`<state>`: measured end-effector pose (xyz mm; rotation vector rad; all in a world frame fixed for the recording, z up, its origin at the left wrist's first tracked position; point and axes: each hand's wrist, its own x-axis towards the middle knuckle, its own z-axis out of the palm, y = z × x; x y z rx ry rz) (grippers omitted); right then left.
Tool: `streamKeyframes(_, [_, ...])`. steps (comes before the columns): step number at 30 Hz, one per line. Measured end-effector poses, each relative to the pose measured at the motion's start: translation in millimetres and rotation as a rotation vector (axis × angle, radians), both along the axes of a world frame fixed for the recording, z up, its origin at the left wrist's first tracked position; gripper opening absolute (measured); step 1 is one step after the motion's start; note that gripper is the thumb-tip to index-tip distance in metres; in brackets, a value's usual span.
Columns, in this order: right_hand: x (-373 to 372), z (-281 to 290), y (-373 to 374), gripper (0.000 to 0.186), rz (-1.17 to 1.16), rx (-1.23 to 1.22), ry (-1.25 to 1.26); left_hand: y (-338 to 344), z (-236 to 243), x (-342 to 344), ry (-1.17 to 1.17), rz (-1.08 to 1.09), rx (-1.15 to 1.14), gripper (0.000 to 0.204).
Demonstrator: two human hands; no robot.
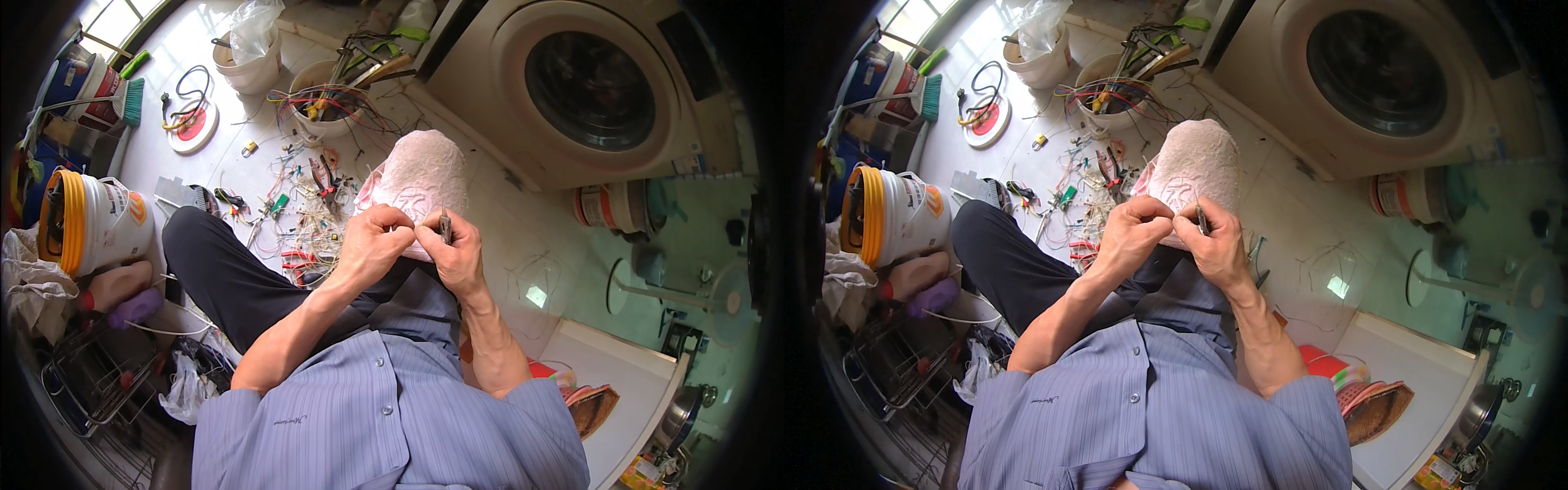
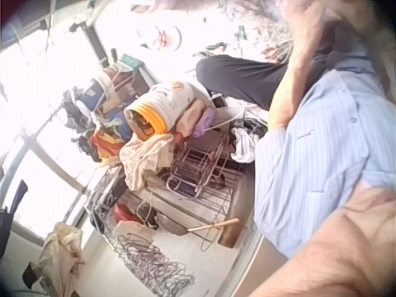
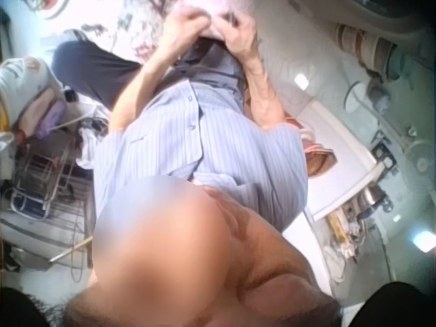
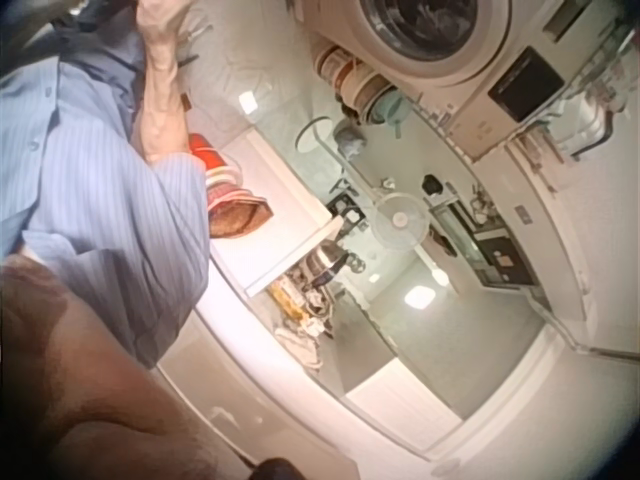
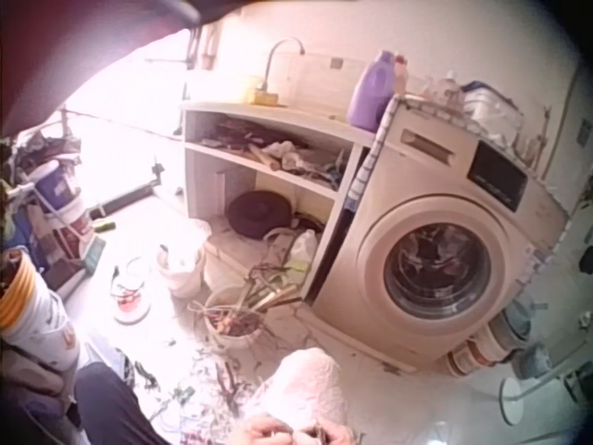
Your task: The person strips insulation from a wire with a wire stripper and connects it to a group of wires on a pink cloth object. They perform these actions by hand while sitting on the floor.
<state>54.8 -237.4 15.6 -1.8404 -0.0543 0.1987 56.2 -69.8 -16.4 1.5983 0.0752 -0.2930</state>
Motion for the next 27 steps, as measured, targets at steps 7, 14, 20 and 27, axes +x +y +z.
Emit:
streamKeyframes(7, [-6, -16, -2, 0.012, -0.044, 0.195, 0.056, -3, -12, 0, 0.358, 0.124, -0.518, 0.009])
streamKeyframes(14, [-6, -24, 7, 0.007, -0.155, 0.693, 0.212, -14, -14, -9, 0.555, 0.207, -0.885, 0.010])
streamKeyframes(20, [-7, -25, 7, 0.007, -0.203, 0.722, 0.196, -9, -16, -8, 0.393, 0.106, -0.615, 0.008])
streamKeyframes(27, [-5, -17, 5, 0.010, -0.132, 0.796, 0.252, -8, -11, -6, 0.404, 0.065, -0.549, 0.007])
